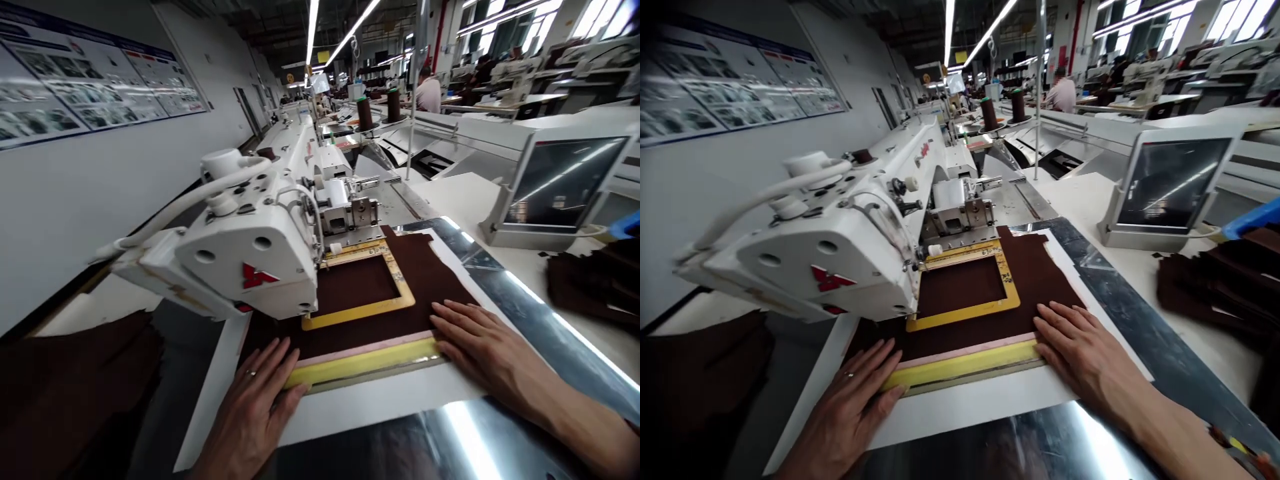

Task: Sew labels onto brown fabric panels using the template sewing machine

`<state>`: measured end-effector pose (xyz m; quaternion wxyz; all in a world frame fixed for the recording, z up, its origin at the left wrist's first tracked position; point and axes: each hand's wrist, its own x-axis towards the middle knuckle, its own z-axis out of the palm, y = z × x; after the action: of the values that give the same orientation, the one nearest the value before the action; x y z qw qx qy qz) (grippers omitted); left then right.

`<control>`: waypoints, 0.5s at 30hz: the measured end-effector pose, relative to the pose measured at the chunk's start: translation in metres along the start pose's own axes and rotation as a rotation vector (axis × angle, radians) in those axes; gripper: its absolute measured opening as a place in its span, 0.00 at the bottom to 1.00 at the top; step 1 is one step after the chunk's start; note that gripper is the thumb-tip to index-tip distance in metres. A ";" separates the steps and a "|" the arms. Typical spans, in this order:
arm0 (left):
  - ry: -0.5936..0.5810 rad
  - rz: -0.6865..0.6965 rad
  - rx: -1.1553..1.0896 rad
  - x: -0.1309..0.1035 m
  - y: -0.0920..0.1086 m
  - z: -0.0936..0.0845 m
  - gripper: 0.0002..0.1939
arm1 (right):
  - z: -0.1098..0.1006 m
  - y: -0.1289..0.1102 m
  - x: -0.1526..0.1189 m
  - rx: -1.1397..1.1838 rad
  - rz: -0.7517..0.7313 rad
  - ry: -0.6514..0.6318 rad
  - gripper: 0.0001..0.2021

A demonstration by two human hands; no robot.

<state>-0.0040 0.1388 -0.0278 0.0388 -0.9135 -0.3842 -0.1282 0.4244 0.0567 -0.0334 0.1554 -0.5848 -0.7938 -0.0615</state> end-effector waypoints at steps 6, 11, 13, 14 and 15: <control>-0.068 -0.042 -0.007 -0.004 0.009 -0.009 0.29 | 0.013 0.007 -0.010 0.003 -0.069 0.049 0.23; -0.077 -0.052 0.048 -0.008 0.010 -0.014 0.29 | 0.017 0.008 -0.009 -0.004 -0.076 0.070 0.23; -0.019 -0.007 0.078 -0.010 0.006 -0.012 0.29 | 0.014 0.005 -0.005 -0.018 -0.081 0.085 0.22; 0.024 0.022 0.095 -0.011 0.003 -0.010 0.30 | 0.012 0.003 -0.003 -0.027 -0.080 0.081 0.21; 0.063 0.054 0.113 -0.012 -0.002 -0.007 0.31 | 0.010 0.001 0.000 -0.035 -0.073 0.069 0.21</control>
<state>-0.0145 0.1309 -0.0244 0.1057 -0.9154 -0.3645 -0.1341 0.4234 0.0594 -0.0435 0.1700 -0.5555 -0.8077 -0.1014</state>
